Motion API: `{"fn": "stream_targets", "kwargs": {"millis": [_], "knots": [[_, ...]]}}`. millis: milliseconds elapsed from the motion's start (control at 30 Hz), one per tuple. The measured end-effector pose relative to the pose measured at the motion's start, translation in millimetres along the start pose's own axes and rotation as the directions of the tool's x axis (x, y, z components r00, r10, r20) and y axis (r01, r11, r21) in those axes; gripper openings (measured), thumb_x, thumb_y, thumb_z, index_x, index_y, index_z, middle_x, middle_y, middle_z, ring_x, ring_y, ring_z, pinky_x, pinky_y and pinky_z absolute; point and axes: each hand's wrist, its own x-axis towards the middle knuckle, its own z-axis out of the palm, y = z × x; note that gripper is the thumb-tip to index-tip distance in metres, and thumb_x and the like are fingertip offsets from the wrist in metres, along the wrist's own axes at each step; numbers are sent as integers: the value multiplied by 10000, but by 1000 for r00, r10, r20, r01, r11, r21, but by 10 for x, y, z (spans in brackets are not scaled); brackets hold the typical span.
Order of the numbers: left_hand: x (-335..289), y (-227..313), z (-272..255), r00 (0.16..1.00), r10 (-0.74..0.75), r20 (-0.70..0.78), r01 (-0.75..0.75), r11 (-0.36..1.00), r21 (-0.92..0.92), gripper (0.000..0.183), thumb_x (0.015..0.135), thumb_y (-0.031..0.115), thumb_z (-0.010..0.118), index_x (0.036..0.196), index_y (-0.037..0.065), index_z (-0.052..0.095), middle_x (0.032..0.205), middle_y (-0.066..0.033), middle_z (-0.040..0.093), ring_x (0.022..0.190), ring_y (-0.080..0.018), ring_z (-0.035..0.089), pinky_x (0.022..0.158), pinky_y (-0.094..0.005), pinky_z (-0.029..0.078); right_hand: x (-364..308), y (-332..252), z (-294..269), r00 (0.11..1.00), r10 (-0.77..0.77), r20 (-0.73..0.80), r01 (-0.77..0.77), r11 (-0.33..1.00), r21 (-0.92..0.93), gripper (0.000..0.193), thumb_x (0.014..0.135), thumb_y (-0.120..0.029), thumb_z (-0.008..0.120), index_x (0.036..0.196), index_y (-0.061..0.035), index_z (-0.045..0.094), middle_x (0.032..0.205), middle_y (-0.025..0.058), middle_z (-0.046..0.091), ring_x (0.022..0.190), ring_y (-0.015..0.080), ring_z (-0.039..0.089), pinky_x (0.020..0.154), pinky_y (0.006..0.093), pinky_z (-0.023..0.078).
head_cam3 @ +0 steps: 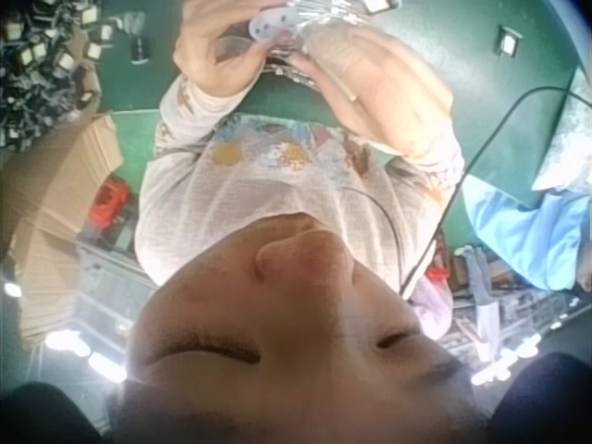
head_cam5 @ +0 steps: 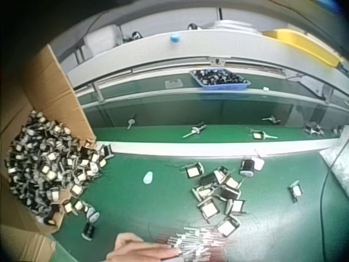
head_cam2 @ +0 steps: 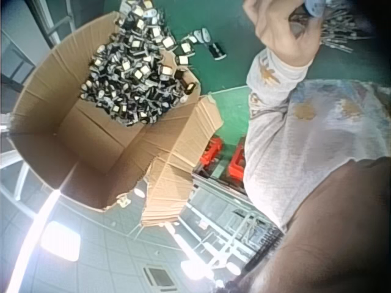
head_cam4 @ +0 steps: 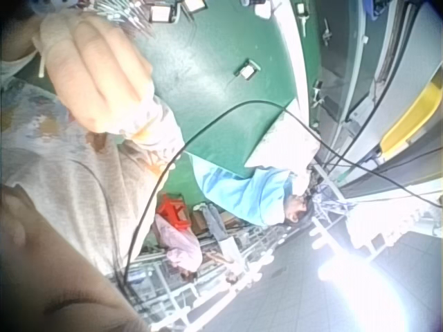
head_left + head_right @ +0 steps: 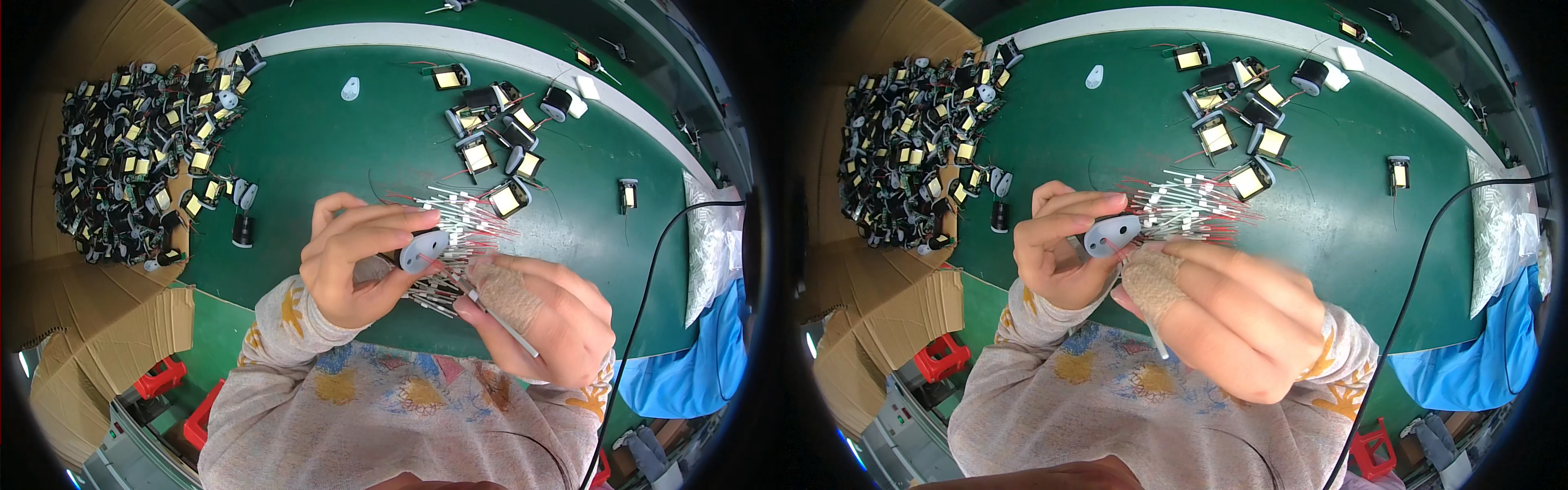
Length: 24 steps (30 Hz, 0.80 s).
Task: The person picks up a white plastic housing and inserts several thin wires into it by hand before snapping the assembly onto a black electronic component.
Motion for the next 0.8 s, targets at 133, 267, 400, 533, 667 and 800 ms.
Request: {"fn": "stream_targets", "kwargs": {"millis": [133, 267, 400, 533, 667, 800], "knots": [[5, 8, 0, 1000, 11, -11, -11, 1000, 21, 435, 625, 60, 814, 956, 75, 532, 926, -92, 705, 833, -188, 672, 743, -312, 392, -15, 1, 42, 999, -16, -32, 16, 1000, -8, 210, 628, -7, 708, 818, 65, 658, 786, 157, 643, 712, 249, 673, 617, 298, 577], [75, 40, -76, 986, 66, 151, -73, 997, 40, 481, 595, 98, 839, 965, 76, 531, 922, -87, 705, 833, -184, 669, 738, -308, 393, -15, 65, 92, 999, 10, -35, -7, 998, 63, 187, 637, -3, 711, 810, 48, 662, 775, 134, 650, 708, 244, 661, 613, 302, 561], [73, 78, -78, 975, -36, 220, 40, 999, -14, 488, 576, 140, 858, 940, 77, 539, 924, -97, 704, 842, -181, 664, 745, -304, 397, 72, 138, 59, 978, 192, 83, -208, 942, 263, 160, 632, -10, 732, 775, 12, 662, 739, 105, 651, 654, 236, 627, 577, 314, 516], [8, -26, -64, 983, -123, 134, 164, 918, -362, 503, 594, 169, 856, 957, 69, 523, 917, -137, 697, 881, -192, 652, 776, -310, 423, 87, 115, 13, 947, 279, 160, -312, 916, 252, 147, 631, 2, 733, 757, -17, 660, 700, 92, 640, 606, 230, 598, 539, 312, 482], [-9, 56, -3, 958, -240, 159, 288, 814, -505, 396, 660, 44, 792, 945, 29, 517, 986, -198, 665, 891, -244, 642, 786, -323, 472, 43, 90, 45, 973, 215, 88, -221, 973, 64, 219, 585, 15, 708, 796, -30, 676, 732, 78, 636, 628, 218, 600, 544, 296, 492], [-46, 114, -6, 937, -341, 76, 322, 759, -566, 287, 685, -49, 727, 908, -14, 549, 1004, -209, 646, 911, -262, 640, 797, -336, 498, 8, 45, 90, 996, 85, 39, -80, 990, -119, 342, 502, -6, 661, 842, -37, 684, 759, 55, 610, 648, 197, 599, 545, 270, 502]]}}
